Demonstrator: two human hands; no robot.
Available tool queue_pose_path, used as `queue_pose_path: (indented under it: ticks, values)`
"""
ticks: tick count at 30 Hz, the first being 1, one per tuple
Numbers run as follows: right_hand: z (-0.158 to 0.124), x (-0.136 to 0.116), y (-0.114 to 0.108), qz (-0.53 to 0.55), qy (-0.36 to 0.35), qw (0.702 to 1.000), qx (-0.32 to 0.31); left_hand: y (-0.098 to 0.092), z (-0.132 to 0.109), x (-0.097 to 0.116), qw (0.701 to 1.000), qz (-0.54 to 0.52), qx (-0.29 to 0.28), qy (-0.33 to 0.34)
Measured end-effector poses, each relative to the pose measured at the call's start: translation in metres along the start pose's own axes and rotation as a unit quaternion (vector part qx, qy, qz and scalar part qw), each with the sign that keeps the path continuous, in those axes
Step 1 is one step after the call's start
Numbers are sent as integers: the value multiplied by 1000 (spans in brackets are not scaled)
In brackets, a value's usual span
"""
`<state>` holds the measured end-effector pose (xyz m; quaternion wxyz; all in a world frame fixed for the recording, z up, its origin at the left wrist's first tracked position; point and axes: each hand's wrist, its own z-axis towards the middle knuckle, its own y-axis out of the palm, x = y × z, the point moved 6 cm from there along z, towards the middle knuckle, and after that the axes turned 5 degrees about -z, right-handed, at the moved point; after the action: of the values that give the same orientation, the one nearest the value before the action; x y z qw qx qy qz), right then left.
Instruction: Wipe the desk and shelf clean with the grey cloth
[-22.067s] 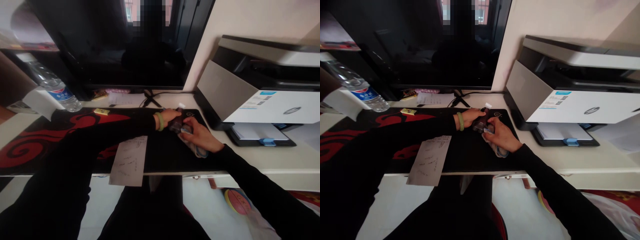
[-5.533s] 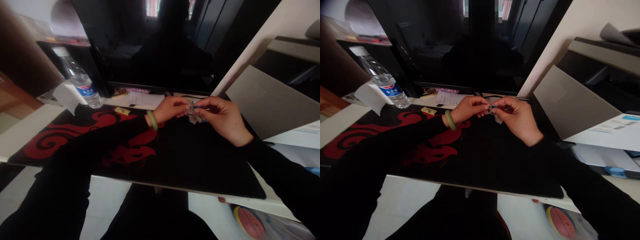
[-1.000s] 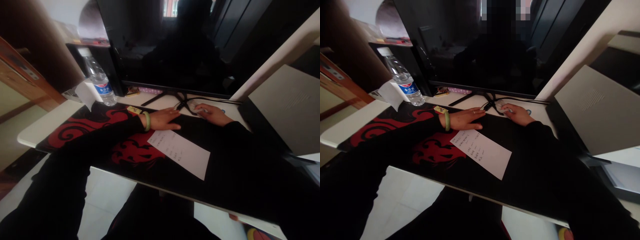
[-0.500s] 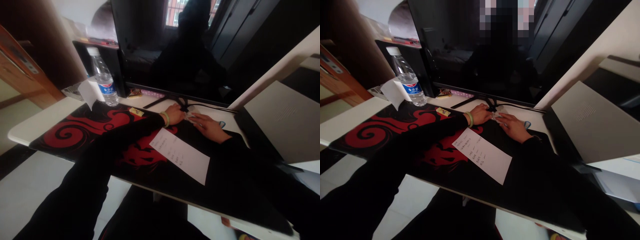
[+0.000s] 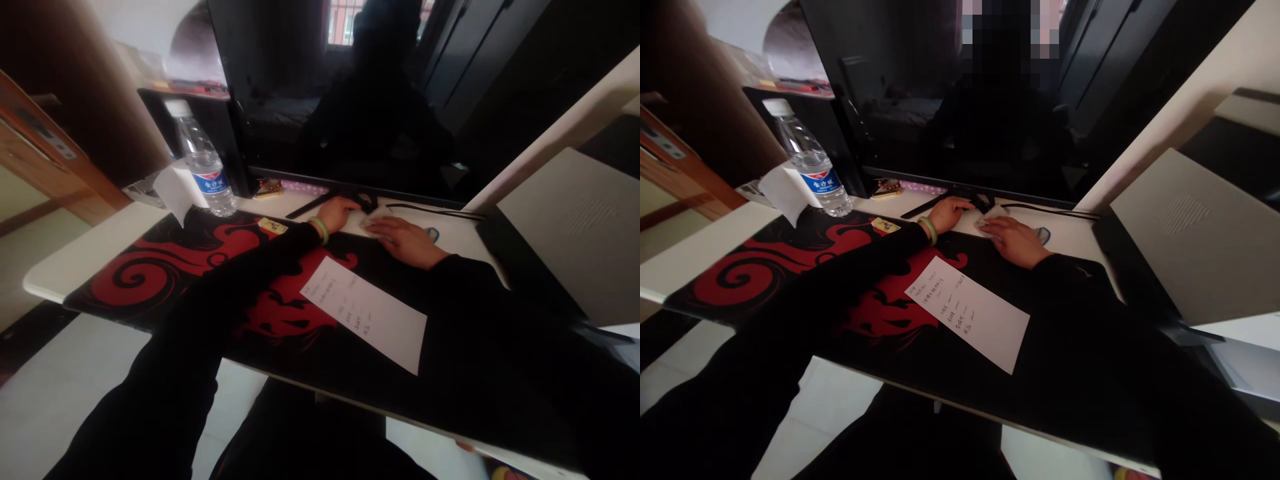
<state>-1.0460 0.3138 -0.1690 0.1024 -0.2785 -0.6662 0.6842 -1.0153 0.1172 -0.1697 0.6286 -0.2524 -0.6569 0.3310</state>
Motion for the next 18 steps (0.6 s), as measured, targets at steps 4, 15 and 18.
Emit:
queue_pose_path:
  ticks: [4, 15, 18]
  values:
    - [-7, 3, -2, 11, -17, 1000, -23, 1, 5, -6, 999, -38, 16, -3]
    - [15, -31, -6, 48, 1, 998, -37, 7, 17, -26, 978, -198, 69, 10]
    - [-9, -10, -12, 42, 24, 997, -58, 12, 23, -36, 965, -245, 96, -2]
